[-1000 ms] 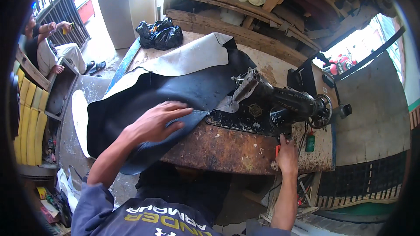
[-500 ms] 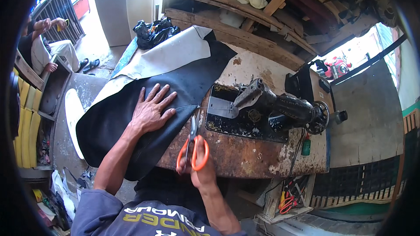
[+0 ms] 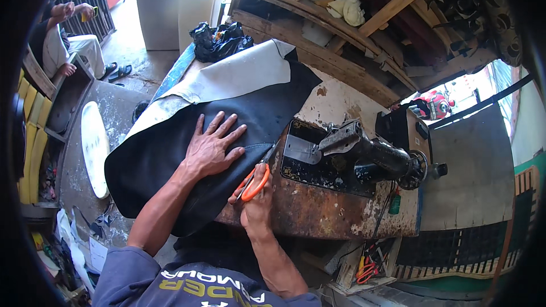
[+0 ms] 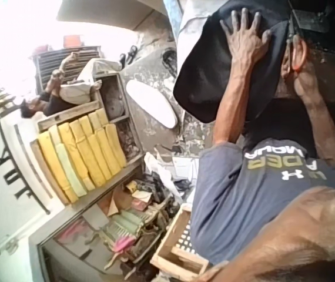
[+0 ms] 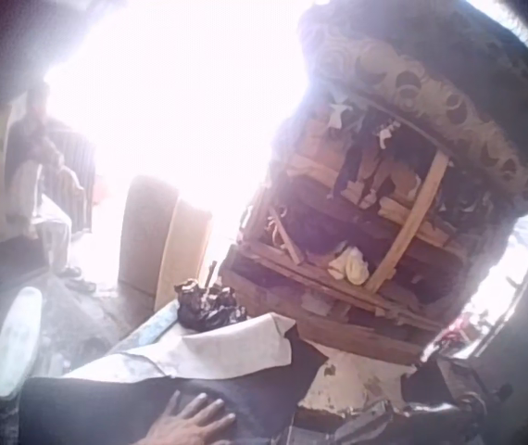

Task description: The person sews a black and white cover using a sewing machine, then moves to the floor to fit the cover over a foam seat base.

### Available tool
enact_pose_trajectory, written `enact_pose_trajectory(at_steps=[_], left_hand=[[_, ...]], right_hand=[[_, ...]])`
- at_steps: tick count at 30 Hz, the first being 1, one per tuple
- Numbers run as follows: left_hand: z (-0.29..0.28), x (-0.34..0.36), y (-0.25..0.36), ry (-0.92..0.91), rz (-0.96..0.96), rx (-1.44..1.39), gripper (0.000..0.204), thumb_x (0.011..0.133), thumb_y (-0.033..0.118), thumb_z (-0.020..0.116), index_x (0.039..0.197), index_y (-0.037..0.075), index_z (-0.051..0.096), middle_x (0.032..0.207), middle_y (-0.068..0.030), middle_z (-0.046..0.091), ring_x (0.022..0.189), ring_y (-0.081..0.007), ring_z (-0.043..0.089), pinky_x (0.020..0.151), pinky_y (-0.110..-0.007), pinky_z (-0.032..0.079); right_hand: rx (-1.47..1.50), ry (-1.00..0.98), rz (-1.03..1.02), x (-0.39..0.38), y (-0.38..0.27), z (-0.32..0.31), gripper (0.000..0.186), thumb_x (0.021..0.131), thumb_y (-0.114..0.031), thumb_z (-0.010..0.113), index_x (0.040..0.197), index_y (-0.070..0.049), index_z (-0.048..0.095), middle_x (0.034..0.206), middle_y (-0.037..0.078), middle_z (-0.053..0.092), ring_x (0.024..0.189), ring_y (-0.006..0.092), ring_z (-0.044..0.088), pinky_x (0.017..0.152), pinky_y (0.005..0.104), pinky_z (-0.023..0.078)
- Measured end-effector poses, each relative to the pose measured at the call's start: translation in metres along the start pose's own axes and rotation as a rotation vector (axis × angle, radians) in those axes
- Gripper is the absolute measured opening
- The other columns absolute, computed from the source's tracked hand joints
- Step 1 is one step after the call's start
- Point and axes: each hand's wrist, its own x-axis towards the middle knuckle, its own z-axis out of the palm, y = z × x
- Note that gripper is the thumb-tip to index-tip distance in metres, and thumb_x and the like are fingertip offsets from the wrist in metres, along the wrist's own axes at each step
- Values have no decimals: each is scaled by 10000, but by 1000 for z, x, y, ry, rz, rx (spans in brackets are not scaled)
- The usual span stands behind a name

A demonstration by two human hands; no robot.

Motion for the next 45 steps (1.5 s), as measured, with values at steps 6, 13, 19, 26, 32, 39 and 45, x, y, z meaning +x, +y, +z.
enact_pose_trajectory(at_steps=[6, 13, 19, 26, 32, 39, 45], left_hand=[[4, -3, -1, 13, 12, -18, 665, 1062, 614, 428, 1643, 289, 429, 1760, -51, 293, 1646, -300, 181, 1307, -643, 39], [7, 0, -1, 38, 30, -25, 670, 1060, 610, 426, 1636, 268, 443, 1756, -59, 301, 1644, -312, 188, 1302, -657, 38], [-45, -27, -27, 84, 63, -628, 531, 1064, 382, 618, 1491, 67, 601, 1558, -198, 563, 1477, -374, 497, 1243, -528, 369], [-102, -184, -71, 893, -462, 62, 569, 968, 281, 751, 1442, 14, 583, 1380, -219, 640, 1351, -393, 555, 1149, -466, 427], [-37, -248, -99, 477, -873, -552, 569, 934, 339, 797, 1396, 40, 649, 1211, -217, 714, 1141, -381, 699, 1011, -449, 523], [-10, -296, -85, 592, -900, -899, 354, 1017, 139, 695, 1343, 2, 700, 1121, -88, 787, 934, -143, 707, 850, -307, 559], [7, -295, -35, 707, -707, -1723, 294, 1085, 74, 593, 1361, -12, 643, 1194, -75, 738, 1046, -123, 701, 933, -283, 558]], right_hand=[[-99, 52, -54, 0, 5, 13, 452, 1106, -548, 508, 986, -112, 489, 753, 9, 499, 505, 103, 532, 442, 284, 538], [-219, 190, -249, 11, 13, 14, 458, 1131, -535, 454, 919, -131, 493, 681, -26, 472, 497, 96, 507, 411, 265, 440], [-937, 194, -263, 22, -50, -66, 389, 1061, -355, 698, 1261, -22, 674, 829, 34, 651, 571, 136, 562, 517, 318, 471], [-1445, 195, -275, -49, -80, -95, 432, 1045, -256, 677, 1379, 13, 628, 1273, 207, 651, 1100, 279, 687, 897, 431, 580], [-745, -471, 458, -103, 88, -23, 508, 1038, -343, 725, 1342, 49, 617, 1223, 167, 718, 996, 269, 763, 808, 390, 666], [-321, -283, 434, -121, 106, 2, 358, 1060, -197, 682, 1310, 53, 619, 1227, 178, 707, 1006, 342, 774, 813, 439, 691], [-212, -226, 490, -127, 102, -22, 320, 1075, -153, 643, 1340, 23, 607, 1242, 169, 713, 1081, 362, 755, 907, 515, 665]])
